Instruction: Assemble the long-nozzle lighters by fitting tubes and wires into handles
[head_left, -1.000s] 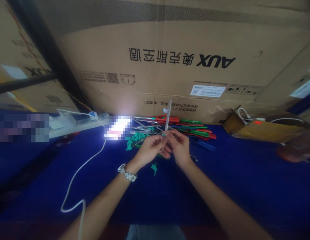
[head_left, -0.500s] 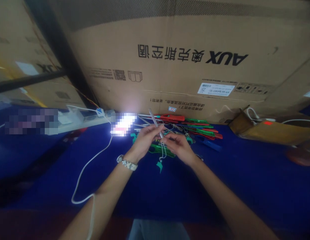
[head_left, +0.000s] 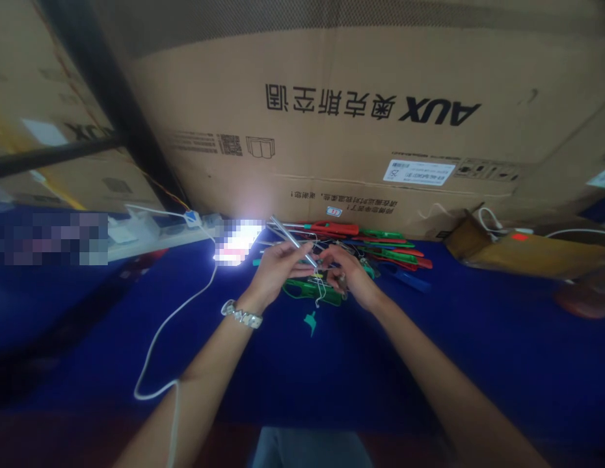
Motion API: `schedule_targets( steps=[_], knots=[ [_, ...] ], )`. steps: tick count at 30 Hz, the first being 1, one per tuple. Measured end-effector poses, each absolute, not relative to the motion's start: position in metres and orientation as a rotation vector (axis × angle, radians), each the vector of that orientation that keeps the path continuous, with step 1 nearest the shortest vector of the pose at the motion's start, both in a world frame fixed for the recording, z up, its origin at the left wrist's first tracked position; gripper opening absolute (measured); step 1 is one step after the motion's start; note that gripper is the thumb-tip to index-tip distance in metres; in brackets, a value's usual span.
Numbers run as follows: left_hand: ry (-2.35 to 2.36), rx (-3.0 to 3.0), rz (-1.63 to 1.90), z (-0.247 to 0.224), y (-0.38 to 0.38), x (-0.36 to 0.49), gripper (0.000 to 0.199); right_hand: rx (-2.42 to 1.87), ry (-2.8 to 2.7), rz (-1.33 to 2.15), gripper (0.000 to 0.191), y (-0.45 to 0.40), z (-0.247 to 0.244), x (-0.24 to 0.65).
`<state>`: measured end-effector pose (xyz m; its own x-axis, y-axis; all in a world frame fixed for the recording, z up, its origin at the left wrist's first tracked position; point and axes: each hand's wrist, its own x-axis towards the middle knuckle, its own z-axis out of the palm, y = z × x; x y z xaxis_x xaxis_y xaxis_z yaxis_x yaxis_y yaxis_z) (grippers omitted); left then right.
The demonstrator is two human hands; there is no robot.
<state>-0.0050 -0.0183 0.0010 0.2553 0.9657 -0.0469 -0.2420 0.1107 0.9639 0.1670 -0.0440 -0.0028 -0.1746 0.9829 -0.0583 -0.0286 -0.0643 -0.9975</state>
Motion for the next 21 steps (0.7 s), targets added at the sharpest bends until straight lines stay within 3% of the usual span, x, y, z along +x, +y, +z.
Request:
schedule_targets(
  steps=[8,15,21],
  knots=[
    [0.945,0.981,1.180,0.003,-0.017,-0.005,0.036,-1.210,-1.360,1.279,0.031,-0.023,-0.010,0.158],
    [1.009,0.900,1.285,0.001,-0.013,-0.007,0.035,-1.256,-1.740,0.243,0.005,-0.058,-0.014,0.161],
    [0.996,0.875,1.325,-0.001,-0.012,-0.006,0.034,-1.507,-2.001,-0.002,0.007,-0.072,-0.016,0.147]
  ],
)
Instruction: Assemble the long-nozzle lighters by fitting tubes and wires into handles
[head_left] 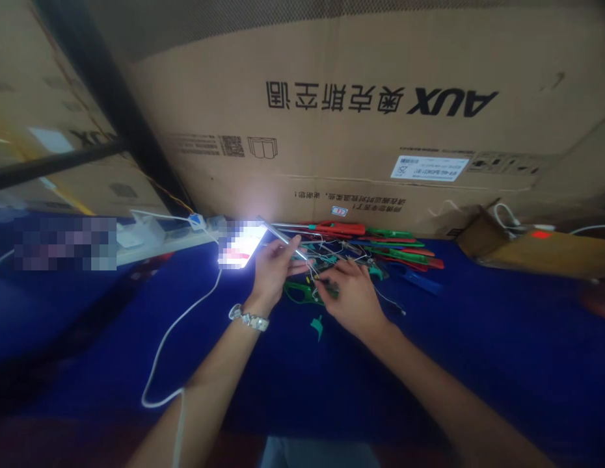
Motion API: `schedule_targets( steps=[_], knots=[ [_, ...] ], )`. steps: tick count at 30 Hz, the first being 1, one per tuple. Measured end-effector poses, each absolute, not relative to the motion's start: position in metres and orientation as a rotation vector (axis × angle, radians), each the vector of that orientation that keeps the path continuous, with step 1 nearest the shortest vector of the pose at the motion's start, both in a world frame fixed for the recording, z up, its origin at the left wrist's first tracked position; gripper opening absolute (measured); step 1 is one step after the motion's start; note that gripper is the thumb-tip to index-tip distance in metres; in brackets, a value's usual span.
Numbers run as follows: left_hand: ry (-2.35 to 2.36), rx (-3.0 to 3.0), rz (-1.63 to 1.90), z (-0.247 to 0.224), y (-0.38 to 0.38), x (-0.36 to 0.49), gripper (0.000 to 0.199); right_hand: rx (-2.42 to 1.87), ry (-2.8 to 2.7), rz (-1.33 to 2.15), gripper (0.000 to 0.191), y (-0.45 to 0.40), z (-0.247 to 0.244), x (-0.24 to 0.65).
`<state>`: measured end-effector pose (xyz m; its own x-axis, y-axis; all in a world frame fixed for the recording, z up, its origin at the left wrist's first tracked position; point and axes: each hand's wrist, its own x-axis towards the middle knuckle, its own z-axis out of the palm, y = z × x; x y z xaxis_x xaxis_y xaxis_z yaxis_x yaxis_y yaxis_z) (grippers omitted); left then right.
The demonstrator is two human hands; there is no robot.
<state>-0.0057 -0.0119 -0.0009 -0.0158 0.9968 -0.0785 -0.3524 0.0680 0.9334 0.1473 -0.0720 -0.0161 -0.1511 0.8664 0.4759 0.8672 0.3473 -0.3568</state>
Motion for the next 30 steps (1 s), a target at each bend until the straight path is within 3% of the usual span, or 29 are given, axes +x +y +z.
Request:
schedule_targets(
  steps=[14,30],
  knots=[
    [1.007,0.978,1.295,0.002,-0.015,-0.006,0.036,-1.397,-1.997,-0.038,0.018,-0.066,-0.016,0.150],
    [0.959,0.840,1.384,-0.003,-0.015,0.001,0.036,-1.259,-1.691,0.297,0.007,-0.065,-0.015,0.152]
  ],
)
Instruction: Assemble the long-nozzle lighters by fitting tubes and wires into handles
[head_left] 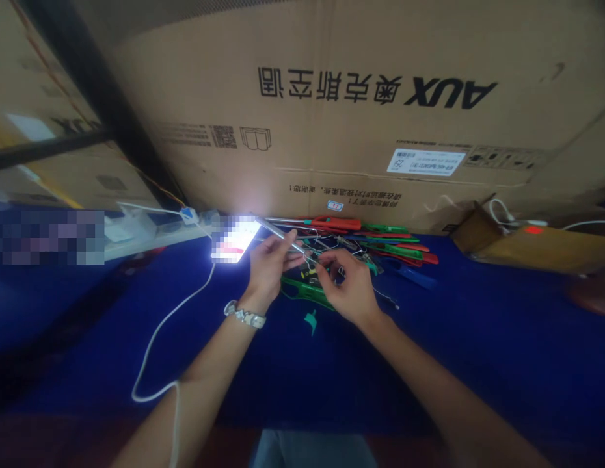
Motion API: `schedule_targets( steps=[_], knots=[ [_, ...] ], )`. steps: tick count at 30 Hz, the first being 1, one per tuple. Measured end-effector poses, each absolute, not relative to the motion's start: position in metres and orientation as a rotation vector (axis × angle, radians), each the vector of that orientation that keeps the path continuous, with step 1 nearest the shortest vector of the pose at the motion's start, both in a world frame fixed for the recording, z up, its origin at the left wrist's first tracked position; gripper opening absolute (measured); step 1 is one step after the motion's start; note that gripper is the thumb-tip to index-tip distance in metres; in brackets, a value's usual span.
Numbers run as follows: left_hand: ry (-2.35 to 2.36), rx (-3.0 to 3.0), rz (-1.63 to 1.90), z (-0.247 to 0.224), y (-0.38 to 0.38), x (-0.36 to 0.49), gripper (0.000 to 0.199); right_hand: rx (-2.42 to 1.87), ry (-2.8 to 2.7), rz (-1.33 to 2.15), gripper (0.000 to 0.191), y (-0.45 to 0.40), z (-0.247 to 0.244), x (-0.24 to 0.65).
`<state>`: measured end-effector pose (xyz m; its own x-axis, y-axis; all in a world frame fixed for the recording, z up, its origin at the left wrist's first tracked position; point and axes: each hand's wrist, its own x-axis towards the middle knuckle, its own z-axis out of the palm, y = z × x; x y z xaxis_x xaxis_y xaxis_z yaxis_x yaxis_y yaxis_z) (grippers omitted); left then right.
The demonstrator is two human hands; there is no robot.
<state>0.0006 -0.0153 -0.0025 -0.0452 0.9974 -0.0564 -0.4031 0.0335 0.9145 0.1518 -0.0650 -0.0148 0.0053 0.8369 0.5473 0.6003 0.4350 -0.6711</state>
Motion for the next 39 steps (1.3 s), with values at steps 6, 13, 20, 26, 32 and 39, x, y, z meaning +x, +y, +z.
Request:
schedule_targets(
  steps=[6,13,20,26,32,39],
  knots=[
    [0.974,0.791,1.432,0.000,-0.009,-0.009,0.035,-1.323,-1.927,0.140,0.013,-0.066,-0.015,0.160],
    [0.977,0.719,1.444,0.004,-0.009,-0.014,0.027,-1.345,-2.058,0.026,0.010,-0.067,-0.017,0.159],
    [0.997,0.700,1.438,-0.003,-0.023,-0.018,0.030,-1.338,-2.177,-0.049,0.011,-0.072,-0.014,0.163],
    [1.040,0.763,1.411,-0.015,-0.032,-0.023,0.039,-1.356,-2.217,0.063,0.007,-0.083,-0.022,0.160],
    [1.042,0.796,1.427,-0.017,-0.029,-0.025,0.039,-1.297,-2.119,0.169,0.010,-0.087,-0.032,0.152],
    [1.058,0.806,1.413,-0.016,-0.028,-0.027,0.032,-1.259,-2.190,0.000,0.004,-0.088,-0.035,0.150]
  ],
)
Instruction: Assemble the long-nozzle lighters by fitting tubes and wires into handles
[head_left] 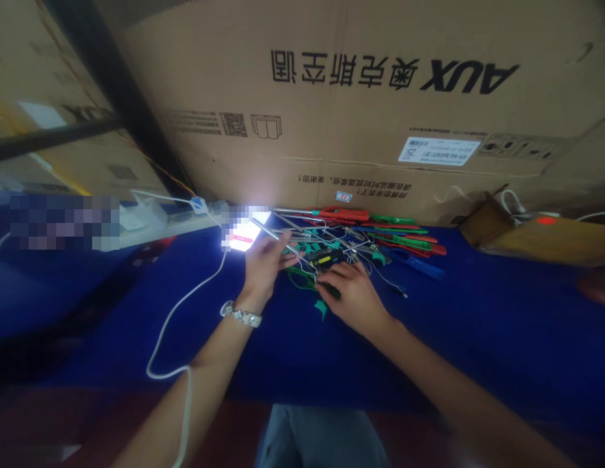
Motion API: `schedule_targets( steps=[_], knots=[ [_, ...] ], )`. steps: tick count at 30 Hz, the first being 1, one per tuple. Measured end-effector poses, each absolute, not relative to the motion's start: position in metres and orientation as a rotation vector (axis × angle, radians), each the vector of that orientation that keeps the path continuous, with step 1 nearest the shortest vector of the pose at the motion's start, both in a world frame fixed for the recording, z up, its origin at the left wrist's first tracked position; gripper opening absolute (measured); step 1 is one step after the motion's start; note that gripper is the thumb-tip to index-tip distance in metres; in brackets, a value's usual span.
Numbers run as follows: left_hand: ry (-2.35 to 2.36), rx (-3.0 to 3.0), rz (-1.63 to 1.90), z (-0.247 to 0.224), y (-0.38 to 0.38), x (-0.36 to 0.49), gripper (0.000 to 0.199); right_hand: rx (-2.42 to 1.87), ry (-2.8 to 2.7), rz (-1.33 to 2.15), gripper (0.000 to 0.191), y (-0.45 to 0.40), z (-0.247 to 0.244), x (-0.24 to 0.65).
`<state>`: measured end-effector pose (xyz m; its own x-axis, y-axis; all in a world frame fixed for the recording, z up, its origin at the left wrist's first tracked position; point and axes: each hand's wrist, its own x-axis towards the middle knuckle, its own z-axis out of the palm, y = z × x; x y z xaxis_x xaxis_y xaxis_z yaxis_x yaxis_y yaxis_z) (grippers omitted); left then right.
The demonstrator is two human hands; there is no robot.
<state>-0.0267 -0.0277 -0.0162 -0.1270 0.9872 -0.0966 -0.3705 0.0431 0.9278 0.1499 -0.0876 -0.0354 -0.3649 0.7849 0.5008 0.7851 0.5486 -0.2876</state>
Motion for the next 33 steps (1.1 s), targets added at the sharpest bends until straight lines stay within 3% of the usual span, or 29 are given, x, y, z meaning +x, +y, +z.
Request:
schedule_targets(
  steps=[9,33],
  knots=[
    [1.127,0.899,1.419,-0.0221,-0.0252,-0.0280,0.028,-1.270,-2.296,-0.027,0.015,-0.0881,-0.0352,0.1521],
    [1.151,0.910,1.409,-0.0217,-0.0248,-0.0288,0.025,-1.176,-2.454,-0.114,0.020,-0.0891,-0.0272,0.1552]
  ],
)
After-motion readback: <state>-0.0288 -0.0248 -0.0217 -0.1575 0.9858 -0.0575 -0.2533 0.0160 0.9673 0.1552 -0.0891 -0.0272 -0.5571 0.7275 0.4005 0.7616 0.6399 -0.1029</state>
